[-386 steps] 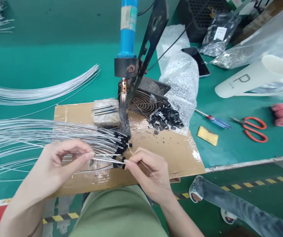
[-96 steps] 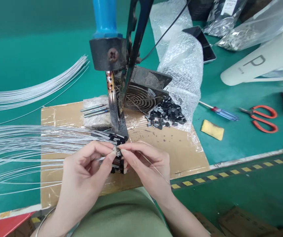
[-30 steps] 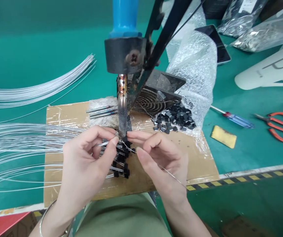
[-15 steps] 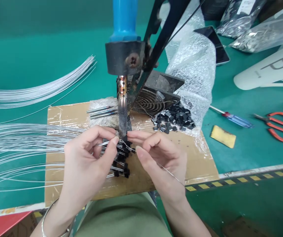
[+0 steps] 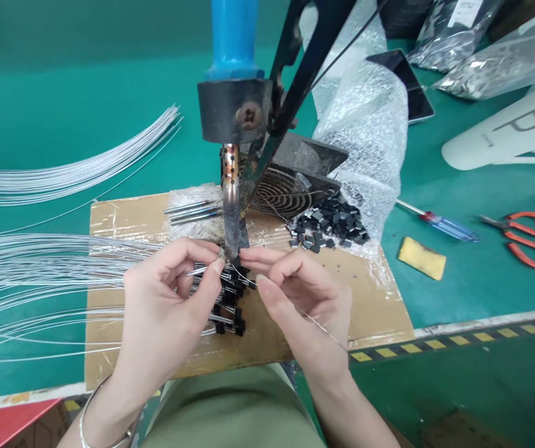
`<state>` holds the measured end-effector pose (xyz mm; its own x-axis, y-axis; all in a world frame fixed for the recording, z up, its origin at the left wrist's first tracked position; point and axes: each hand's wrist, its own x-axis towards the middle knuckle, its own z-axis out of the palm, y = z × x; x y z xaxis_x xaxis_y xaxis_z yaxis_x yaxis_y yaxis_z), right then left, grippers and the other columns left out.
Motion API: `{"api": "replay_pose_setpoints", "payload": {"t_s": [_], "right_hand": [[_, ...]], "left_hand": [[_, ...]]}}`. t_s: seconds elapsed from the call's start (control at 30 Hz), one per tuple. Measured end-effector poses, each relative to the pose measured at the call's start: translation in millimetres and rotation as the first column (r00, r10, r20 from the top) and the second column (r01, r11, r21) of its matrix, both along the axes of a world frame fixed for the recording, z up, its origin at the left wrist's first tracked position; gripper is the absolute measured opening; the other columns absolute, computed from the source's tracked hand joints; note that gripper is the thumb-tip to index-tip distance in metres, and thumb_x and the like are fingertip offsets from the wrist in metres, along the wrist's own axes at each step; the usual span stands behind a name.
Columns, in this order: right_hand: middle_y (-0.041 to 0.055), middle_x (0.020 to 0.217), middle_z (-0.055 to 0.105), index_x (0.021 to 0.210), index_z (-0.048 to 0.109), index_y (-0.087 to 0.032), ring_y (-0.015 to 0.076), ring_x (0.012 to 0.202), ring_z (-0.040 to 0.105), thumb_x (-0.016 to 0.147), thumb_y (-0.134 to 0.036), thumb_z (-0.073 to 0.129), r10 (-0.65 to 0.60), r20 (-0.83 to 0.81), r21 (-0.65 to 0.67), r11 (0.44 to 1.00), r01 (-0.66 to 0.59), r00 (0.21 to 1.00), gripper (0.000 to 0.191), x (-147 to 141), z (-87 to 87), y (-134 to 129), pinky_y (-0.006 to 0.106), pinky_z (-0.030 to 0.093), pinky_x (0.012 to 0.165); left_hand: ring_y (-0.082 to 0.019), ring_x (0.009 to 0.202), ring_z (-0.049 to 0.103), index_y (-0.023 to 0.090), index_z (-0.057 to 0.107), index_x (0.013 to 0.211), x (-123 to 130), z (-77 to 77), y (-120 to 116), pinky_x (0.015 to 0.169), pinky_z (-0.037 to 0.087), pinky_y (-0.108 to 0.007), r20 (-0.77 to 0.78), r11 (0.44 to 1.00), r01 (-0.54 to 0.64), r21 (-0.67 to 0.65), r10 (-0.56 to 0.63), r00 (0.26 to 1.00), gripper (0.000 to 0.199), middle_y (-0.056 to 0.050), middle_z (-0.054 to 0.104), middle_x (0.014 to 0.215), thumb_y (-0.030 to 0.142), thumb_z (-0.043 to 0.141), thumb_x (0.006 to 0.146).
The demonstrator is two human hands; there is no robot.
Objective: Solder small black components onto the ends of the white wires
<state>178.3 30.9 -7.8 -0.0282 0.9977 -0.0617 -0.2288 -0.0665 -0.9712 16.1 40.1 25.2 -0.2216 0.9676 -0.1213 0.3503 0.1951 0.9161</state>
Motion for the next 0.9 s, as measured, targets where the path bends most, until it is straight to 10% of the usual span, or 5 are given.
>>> {"api": "replay_pose_setpoints", "payload": {"t_s": [0.9], "right_hand": [[-0.0008, 0.116, 0.085, 0.084, 0.07, -0.025, 0.013, 0.108, 0.081, 0.096, -0.012, 0.075, -0.023, -0.034, -0.001, 1.0, 0.023, 0.999, 0.019, -3.0, -0.2, -0.7, 0.022, 0.061, 0.101]], "left_hand": [[-0.012, 0.074, 0.068, 0.022, 0.074, 0.077, 0.0, -1.6, -3.0, 0.049, 0.041, -0.018, -0.01, 0.999, 0.009, 0.043, -0.008, 1.0, 0.012, 0.0, 0.079, 0.089, 0.014, 0.076, 0.086]]}}
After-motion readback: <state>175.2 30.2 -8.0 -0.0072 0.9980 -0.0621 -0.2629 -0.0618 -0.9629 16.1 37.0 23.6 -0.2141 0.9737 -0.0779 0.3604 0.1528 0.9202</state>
